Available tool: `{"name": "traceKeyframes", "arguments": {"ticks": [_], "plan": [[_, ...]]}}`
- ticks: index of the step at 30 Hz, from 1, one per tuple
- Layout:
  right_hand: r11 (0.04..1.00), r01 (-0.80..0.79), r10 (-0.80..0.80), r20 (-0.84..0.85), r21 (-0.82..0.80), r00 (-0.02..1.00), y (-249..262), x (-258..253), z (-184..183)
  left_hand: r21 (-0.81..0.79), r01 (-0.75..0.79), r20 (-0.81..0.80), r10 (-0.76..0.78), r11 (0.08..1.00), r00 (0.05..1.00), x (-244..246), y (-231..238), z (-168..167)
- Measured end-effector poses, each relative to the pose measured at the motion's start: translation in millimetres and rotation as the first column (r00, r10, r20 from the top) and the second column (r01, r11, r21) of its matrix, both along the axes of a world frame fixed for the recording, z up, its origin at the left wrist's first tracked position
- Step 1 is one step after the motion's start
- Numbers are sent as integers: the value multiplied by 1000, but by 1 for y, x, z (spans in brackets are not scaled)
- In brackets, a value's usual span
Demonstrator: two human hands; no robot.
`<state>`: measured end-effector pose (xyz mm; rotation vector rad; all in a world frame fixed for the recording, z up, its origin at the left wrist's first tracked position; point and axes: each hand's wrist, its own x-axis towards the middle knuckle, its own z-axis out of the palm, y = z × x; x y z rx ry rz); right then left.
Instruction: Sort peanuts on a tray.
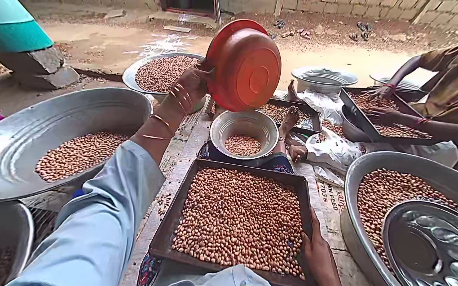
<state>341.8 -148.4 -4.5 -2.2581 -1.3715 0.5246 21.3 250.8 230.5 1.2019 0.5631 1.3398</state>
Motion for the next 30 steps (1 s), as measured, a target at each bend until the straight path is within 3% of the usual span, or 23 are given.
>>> {"name": "traceKeyframes", "arguments": {"ticks": [4,6,11,14,16,18,19,21,23,25,27,30], "plan": [[999,-3,4,35,-36,999,-1,-4,5,-5,-79,326,76,997,942,41,133,5],[1000,-4,5,40,-26,999,-1,-4,6,-12,-144,441,134,990,887,58,174,10],[999,5,-3,47,-34,999,2,-5,9,74,-147,551,83,986,830,74,185,14],[999,-9,10,48,-31,999,1,-4,7,137,-142,414,73,980,907,49,147,0],[1000,-12,12,39,-3,999,0,-4,5,218,-209,174,173,953,969,23,105,-10],[1000,-8,8,18,23,1000,-1,-3,2,310,-232,-177,296,922,939,-8,50,-21],[999,-5,5,10,32,1000,-1,-2,2,366,-200,-385,343,909,857,-24,25,-27],[1000,2,-2,-11,26,1000,-1,-2,2,428,-78,-738,398,900,544,-53,-16,-41],[1000,8,-7,-28,12,1000,1,-1,2,401,-32,-898,400,916,184,-70,-48,-63],[1000,18,-19,-52,-8,998,2,-1,1,336,-90,-941,332,938,-60,-75,-79,-86],[999,31,-32,-81,-13,996,2,1,-2,326,-181,-941,298,928,-162,-80,-99,-113],[998,57,-52,-188,18,981,2,7,-10,289,-270,-946,232,918,-224,-87,-116,-160]]}}
